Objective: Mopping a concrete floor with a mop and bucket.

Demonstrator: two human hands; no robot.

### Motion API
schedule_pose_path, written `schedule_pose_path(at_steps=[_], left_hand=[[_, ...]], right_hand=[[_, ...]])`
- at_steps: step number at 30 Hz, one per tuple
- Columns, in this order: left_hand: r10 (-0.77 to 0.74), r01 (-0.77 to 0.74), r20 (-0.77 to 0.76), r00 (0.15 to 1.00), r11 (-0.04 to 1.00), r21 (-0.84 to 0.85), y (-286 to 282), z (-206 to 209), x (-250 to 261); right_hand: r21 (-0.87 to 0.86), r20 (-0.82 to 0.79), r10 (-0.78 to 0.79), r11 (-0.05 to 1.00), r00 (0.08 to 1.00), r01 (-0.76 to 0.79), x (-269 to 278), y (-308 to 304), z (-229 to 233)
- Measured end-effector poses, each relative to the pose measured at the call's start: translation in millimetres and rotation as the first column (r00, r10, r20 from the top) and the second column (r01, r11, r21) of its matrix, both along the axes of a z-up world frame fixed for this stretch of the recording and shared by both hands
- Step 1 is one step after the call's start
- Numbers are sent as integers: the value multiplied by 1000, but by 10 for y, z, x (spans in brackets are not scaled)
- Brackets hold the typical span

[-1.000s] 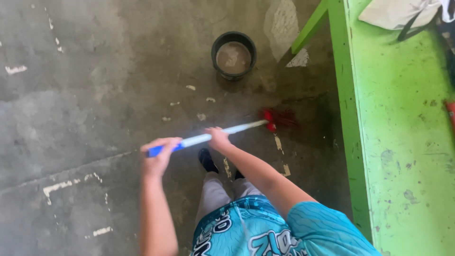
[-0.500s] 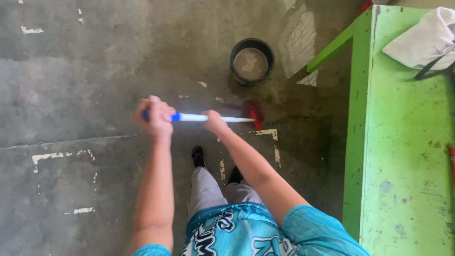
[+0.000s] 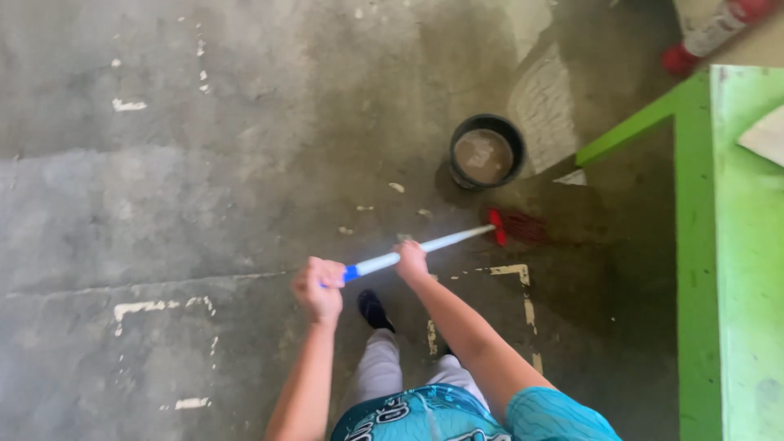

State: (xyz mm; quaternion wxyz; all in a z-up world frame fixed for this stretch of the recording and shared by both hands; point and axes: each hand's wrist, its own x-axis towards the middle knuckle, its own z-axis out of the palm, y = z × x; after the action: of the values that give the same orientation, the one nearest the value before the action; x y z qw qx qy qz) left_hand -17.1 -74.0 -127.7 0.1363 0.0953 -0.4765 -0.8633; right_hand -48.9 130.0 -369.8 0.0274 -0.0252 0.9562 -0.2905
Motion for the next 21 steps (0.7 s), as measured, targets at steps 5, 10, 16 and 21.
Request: schedule_pose_path(at_steps=[5, 10, 16, 21], left_hand=[[168, -177, -131, 977, 982, -61, -1129, 615, -225], [231, -266, -225, 947, 954, -141, -1368, 763, -509], [210, -209, -113, 971, 978, 28, -1222, 732, -1258], [-24, 26, -33, 999, 998, 60, -273, 57, -1313]], right_hand=[[-126, -22, 247, 960, 969, -248, -883, -1768, 117], [-207, -8, 383, 903, 924, -377, -1456, -2306, 440], [-216, 125, 240, 954, 963, -209, -1516, -1679, 815], [-70, 274, -128, 986, 953, 152, -971, -377, 268]])
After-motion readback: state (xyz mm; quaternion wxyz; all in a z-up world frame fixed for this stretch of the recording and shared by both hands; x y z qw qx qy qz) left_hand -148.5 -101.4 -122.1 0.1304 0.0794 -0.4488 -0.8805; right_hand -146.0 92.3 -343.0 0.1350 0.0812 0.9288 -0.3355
